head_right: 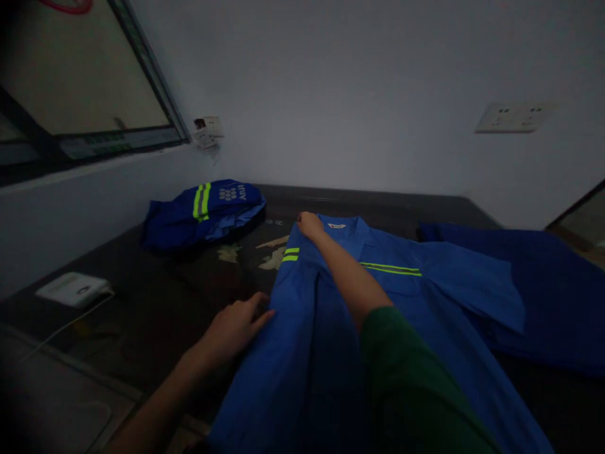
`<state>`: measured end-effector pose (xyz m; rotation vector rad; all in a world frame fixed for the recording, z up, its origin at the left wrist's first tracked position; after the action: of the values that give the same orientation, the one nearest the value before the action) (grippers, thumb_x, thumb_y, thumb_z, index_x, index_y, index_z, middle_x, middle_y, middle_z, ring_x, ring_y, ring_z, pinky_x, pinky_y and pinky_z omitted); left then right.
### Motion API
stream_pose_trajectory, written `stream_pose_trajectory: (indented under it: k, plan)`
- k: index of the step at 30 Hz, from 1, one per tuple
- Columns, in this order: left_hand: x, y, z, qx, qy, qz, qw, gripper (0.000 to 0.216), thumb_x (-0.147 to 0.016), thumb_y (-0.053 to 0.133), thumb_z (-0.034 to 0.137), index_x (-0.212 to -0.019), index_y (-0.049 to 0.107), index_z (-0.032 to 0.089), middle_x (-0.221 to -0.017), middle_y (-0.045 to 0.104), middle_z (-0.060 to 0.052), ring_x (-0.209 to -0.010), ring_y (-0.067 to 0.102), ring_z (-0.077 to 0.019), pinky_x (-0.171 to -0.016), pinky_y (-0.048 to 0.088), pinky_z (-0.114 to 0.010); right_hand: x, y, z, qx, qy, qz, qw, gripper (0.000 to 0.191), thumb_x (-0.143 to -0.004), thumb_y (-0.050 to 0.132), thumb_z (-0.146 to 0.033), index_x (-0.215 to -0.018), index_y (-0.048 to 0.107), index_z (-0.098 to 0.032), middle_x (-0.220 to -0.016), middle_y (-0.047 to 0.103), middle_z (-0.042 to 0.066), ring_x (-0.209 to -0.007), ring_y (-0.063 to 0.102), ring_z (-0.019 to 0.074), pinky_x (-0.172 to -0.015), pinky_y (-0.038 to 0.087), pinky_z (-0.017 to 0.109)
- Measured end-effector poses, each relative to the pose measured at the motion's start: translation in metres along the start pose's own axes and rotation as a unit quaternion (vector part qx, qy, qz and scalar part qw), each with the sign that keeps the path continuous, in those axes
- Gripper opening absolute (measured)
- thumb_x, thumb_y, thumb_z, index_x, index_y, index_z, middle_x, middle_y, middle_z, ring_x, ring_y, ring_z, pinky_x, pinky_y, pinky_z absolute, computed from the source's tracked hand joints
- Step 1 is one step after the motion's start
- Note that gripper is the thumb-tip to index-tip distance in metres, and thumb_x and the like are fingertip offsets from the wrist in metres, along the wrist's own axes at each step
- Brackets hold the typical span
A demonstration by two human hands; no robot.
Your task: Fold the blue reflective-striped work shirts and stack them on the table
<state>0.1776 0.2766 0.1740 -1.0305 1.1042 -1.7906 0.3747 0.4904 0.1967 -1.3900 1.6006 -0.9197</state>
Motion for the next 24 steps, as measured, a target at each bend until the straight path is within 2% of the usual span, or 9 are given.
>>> stream_pose_trajectory:
  k: [3,5,8,11,15,18,21,22,24]
  plan:
    - [0.020,0.017,0.001,0.027,-0.042,0.012,0.999,0.058,-0.094,0.045,0.038,-0.147,0.030,0.024,-0.114,0.067,-0.012,-0.100,0.066,-0.0274,-0.081,0.050,-0.037,-0.023,0.023,0.008,0.024,0.044,-0.005,0.999,0.027,-0.087,0.059,-0.023,-0.109,0.068,-0.010,-0.117,0.066,0.021,-0.113,0.061,0.0268,-0.090,0.046,0.033]
    - [0.024,0.024,0.002,0.042,-0.047,0.018,0.998,0.061,-0.094,0.046,0.031,-0.150,0.024,0.023,-0.121,0.063,-0.012,-0.108,0.062,-0.0257,-0.086,0.050,-0.036,-0.034,0.035,0.014,0.034,0.063,-0.012,0.997,0.028,-0.084,0.064,-0.028,-0.105,0.069,-0.009,-0.114,0.067,0.022,-0.110,0.062,0.0284,-0.086,0.047,0.033]
    - [0.026,0.029,0.003,0.040,-0.023,0.023,0.999,0.056,-0.094,0.043,0.022,-0.149,0.030,0.021,-0.121,0.063,-0.012,-0.113,0.059,-0.0238,-0.094,0.047,-0.035,-0.047,0.045,0.018,0.036,0.061,-0.022,0.997,0.026,-0.082,0.067,-0.032,-0.102,0.070,-0.015,-0.111,0.070,0.016,-0.106,0.064,0.0246,-0.083,0.047,0.029]
    - [0.029,0.032,0.000,0.035,0.001,0.024,0.999,0.050,-0.095,0.037,0.014,-0.145,0.040,0.024,-0.119,0.063,-0.010,-0.109,0.061,-0.0225,-0.094,0.048,-0.035,-0.055,0.048,0.019,0.032,0.050,-0.008,0.998,0.025,-0.087,0.061,-0.033,-0.106,0.068,-0.020,-0.114,0.069,0.009,-0.106,0.064,0.0205,-0.082,0.046,0.026]
    - [0.033,0.037,-0.007,0.014,0.021,0.050,0.998,0.048,-0.094,0.036,0.010,-0.139,0.048,0.021,-0.111,0.065,-0.011,-0.100,0.063,-0.0228,-0.089,0.050,-0.039,-0.051,0.051,0.024,0.037,0.070,0.030,0.996,0.027,-0.093,0.051,-0.033,-0.113,0.062,-0.020,-0.117,0.067,0.011,-0.109,0.061,0.0229,-0.085,0.045,0.032]
    - [0.037,0.036,-0.008,-0.030,0.032,0.107,0.993,0.046,-0.091,0.042,0.008,-0.133,0.055,0.024,-0.100,0.065,-0.010,-0.091,0.063,-0.0232,-0.081,0.053,-0.042,-0.043,0.054,0.022,0.055,0.064,0.052,0.995,0.025,-0.092,0.052,-0.033,-0.111,0.062,-0.020,-0.115,0.066,0.013,-0.111,0.058,0.0265,-0.089,0.043,0.038]
    - [0.047,0.025,0.003,-0.058,0.055,0.209,0.975,0.039,-0.088,0.055,0.016,-0.125,0.061,0.024,-0.118,0.060,-0.012,-0.110,0.057,-0.0290,-0.093,0.047,-0.053,-0.034,0.046,0.011,0.077,0.039,0.089,0.992,0.029,-0.090,0.054,-0.034,-0.114,0.060,-0.018,-0.118,0.063,0.015,-0.113,0.053,0.0290,-0.090,0.042,0.041]
    - [0.050,0.024,0.010,-0.057,0.077,0.228,0.969,0.038,-0.087,0.058,0.021,-0.125,0.061,0.023,-0.128,0.055,-0.013,-0.119,0.051,-0.0307,-0.100,0.041,-0.057,-0.030,0.041,0.005,0.084,0.027,0.107,0.990,0.032,-0.090,0.055,-0.034,-0.117,0.058,-0.018,-0.121,0.060,0.016,-0.115,0.051,0.0296,-0.090,0.042,0.041]
    - [0.053,0.028,0.028,-0.050,0.137,0.228,0.963,0.041,-0.088,0.059,0.029,-0.129,0.057,0.022,-0.142,0.045,-0.013,-0.132,0.040,-0.0310,-0.108,0.032,-0.058,-0.021,0.030,-0.008,0.098,-0.005,0.139,0.985,0.036,-0.090,0.054,-0.033,-0.123,0.054,-0.017,-0.127,0.056,0.017,-0.118,0.048,0.0305,-0.091,0.042,0.042]
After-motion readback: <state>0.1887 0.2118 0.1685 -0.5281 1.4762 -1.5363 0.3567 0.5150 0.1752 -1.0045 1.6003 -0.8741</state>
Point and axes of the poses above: each hand's wrist, its own x-axis away from the middle knuckle, its own y-axis out of the palm, z = x × y, the point moved 9 cm from there along -x, towards the middle knuckle
